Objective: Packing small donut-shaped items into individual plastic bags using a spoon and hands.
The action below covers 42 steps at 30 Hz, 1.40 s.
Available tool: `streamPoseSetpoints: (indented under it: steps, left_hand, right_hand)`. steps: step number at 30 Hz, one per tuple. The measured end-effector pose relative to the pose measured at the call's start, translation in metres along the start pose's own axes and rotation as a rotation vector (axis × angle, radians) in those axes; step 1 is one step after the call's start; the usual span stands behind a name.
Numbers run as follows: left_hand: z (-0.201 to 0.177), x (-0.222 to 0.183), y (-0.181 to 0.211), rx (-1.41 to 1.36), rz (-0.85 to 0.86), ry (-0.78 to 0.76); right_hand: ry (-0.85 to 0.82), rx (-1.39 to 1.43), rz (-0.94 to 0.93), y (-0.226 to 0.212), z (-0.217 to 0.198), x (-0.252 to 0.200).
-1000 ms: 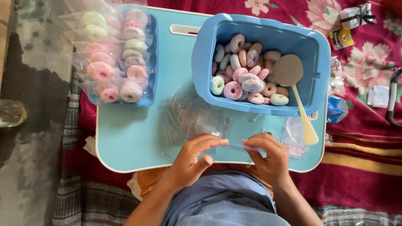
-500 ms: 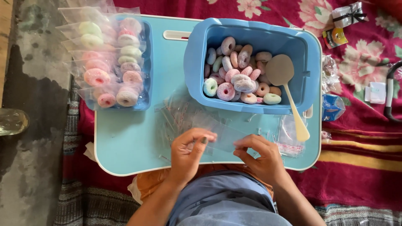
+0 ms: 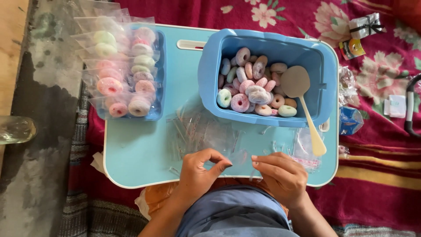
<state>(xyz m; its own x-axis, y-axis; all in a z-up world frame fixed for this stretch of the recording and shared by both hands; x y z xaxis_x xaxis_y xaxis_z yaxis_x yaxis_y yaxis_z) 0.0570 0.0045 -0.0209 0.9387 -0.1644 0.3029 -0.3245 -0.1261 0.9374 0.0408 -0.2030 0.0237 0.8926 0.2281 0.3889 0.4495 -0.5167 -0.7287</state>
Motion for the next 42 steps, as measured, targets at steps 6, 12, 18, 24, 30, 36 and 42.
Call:
streamPoseSetpoints:
  steps: [6,12,18,24,30,36,42]
  left_hand:
    - [-0.010,-0.002,-0.006,0.030,0.066,0.013]
    - [-0.012,-0.003,-0.009,0.044,0.096,0.005]
    - [-0.013,-0.005,-0.012,0.059,0.102,0.017]
    - [-0.009,0.005,0.003,-0.047,0.193,-0.099]
    - [0.005,0.001,0.003,-0.045,0.207,-0.121]
    - [0.015,-0.004,0.007,-0.136,0.210,0.068]
    - [0.046,-0.010,0.012,-0.172,0.243,-0.096]
  right_hand:
    - [-0.009,-0.170,0.040,0.004,-0.004,0.002]
    - [0.064,-0.073,-0.011,0.010,-0.005,-0.004]
    - [0.074,-0.106,-0.038,0.002,-0.001,0.003]
    - [-0.109,-0.110,0.098,0.018,0.020,-0.014]
    - [-0.116,-0.014,0.106,0.011,0.032,-0.019]
    - [0.125,-0.032,0.245,0.025,0.009,-0.011]
    - [-0.016,-0.063,0.132,0.007,0.025,-0.002]
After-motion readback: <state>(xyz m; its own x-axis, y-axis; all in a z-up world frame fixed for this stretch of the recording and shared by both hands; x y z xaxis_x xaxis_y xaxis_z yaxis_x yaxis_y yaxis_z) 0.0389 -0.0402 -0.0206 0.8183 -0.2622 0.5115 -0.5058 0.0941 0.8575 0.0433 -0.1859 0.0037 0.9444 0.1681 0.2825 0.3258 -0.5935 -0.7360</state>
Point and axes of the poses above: each hand's wrist, its own x-axis towards the middle knuckle, its own z-axis out of the palm, y = z × x, the point moved 5 cm from there along x, towards the middle knuckle, and after that the axes turned 13 degrees about z, right-handed, at the moved point
